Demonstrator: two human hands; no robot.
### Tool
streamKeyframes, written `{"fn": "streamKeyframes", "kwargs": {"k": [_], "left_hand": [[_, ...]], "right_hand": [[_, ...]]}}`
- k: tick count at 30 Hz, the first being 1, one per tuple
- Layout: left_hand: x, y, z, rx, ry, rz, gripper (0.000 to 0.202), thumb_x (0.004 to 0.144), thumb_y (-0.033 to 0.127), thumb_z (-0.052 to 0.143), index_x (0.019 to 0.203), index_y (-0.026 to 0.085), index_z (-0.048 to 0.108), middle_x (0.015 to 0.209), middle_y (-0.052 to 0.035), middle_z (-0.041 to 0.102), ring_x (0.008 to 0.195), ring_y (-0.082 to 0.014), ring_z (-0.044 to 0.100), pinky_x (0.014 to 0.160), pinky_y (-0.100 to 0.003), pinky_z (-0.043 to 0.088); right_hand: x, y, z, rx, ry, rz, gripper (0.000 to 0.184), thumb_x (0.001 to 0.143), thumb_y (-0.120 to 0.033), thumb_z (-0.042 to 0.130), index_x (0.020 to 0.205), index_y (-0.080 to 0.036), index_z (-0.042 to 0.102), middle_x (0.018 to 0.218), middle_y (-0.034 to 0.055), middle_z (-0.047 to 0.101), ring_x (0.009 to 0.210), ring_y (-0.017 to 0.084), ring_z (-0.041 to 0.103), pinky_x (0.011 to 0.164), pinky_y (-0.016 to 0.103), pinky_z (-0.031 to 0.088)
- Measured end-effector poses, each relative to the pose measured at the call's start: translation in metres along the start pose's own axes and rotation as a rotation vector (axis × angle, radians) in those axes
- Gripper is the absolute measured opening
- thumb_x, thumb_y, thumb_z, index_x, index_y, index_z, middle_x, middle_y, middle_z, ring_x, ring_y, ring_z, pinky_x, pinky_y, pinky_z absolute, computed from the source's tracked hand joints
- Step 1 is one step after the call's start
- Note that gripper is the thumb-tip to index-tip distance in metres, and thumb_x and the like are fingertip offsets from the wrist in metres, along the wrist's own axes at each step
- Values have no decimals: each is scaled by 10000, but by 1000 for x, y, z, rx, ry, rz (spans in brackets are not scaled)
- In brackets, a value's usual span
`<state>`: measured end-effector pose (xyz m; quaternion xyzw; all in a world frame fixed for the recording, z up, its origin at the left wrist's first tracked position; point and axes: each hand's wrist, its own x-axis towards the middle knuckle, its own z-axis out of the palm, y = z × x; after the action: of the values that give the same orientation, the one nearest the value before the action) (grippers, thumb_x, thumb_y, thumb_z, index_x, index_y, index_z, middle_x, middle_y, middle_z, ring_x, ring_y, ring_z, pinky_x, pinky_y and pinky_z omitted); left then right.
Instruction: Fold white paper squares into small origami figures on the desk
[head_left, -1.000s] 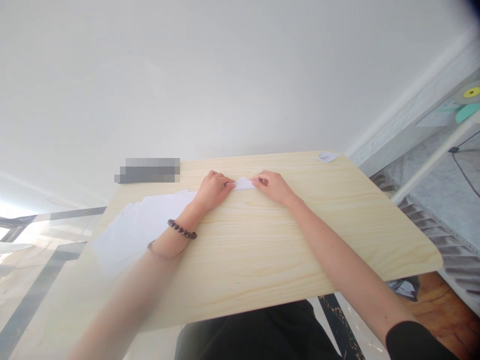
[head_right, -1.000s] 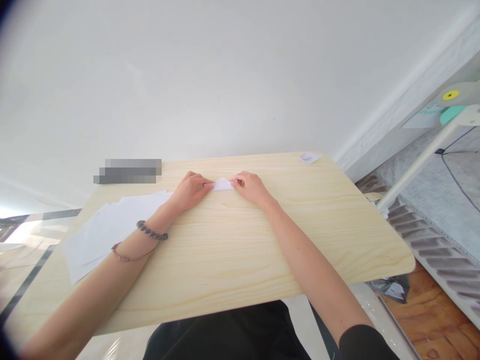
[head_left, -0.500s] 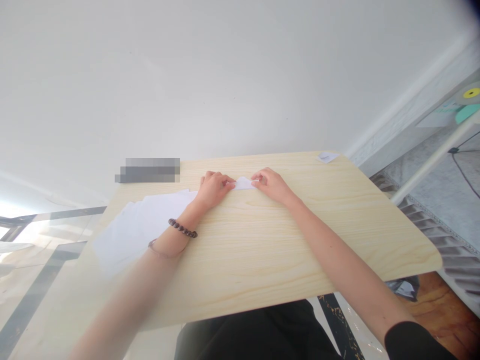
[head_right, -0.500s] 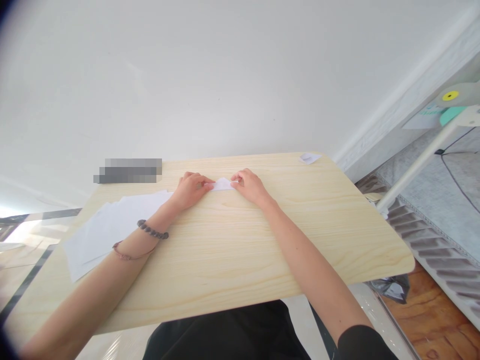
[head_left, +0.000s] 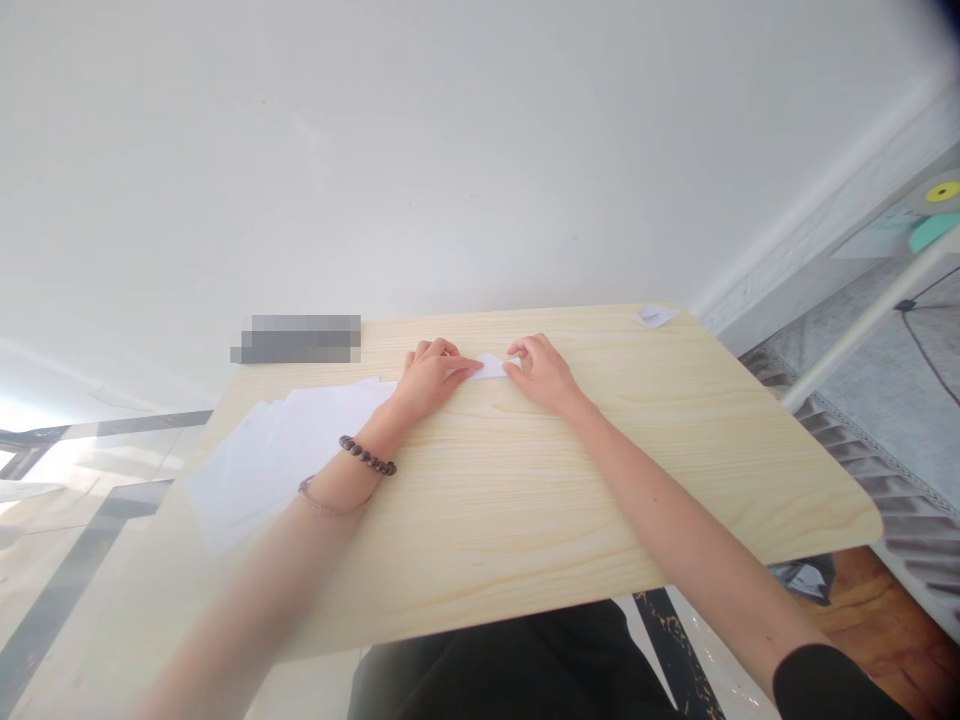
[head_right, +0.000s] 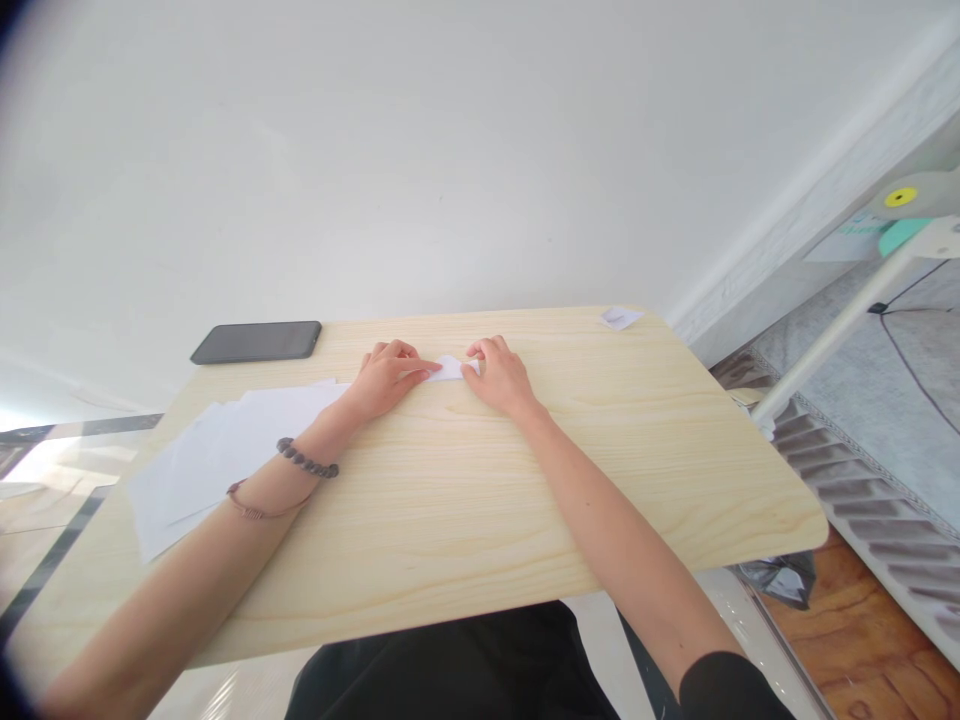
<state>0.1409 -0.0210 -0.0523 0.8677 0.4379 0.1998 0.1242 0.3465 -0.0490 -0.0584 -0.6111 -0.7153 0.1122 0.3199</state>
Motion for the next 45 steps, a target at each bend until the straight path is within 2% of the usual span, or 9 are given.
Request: {"fn": "streamKeyframes", "kwargs": {"k": [3,6,14,22,30,36,45], "left_hand": [[1,0,0,-2,-1,0,253,850,401,428,1027,406,609,965,-37,492,940,-227,412,814,-408,318],[1,0,0,-7,3,-3,248,844,411,438,1019,406,613,964,-36,497,943,-229,409,813,-410,320],[2,-1,1,-13,3,8,254,843,423,434,1016,396,619,973,-39,496,946,-229,406,812,-411,318],[1,0,-1,-2,-11,5,265,851,428,413,1024,400,612,981,-35,489,947,-225,401,813,-402,317],[0,2,-4,0,-37,-15,267,854,411,411,1034,399,607,986,-33,484,957,-225,395,831,-401,307],[1,3,-4,-2,-40,-21,264,854,381,414,1033,397,608,977,-37,488,957,-232,404,831,-417,313],[-1,-2,0,4,17,34,269,861,340,405,1019,340,623,1026,-45,523,948,-227,431,804,-405,340]], "right_hand": [[-2,-8,6,-107,58,34,368,703,-464,541,950,-193,504,993,77,495,858,212,528,787,390,397],[-3,-12,11,-193,90,32,503,655,-527,561,1015,-185,482,1024,105,466,950,269,483,800,422,378],[-4,-15,12,-242,66,80,603,619,-577,557,1064,-184,456,1051,114,430,1002,292,426,823,432,352],[-1,-13,7,-197,16,145,550,624,-465,572,1084,-196,436,1093,104,402,1032,283,419,861,431,349],[2,0,-10,23,-112,121,560,639,-290,566,1154,-226,356,1138,92,356,1069,222,399,899,392,365],[1,5,-21,165,-212,150,575,660,-208,533,1187,-247,307,1157,94,328,983,175,457,835,365,422],[1,20,-18,187,-174,97,528,669,-118,447,1171,-247,347,1156,80,369,978,149,488,783,327,454]]}}
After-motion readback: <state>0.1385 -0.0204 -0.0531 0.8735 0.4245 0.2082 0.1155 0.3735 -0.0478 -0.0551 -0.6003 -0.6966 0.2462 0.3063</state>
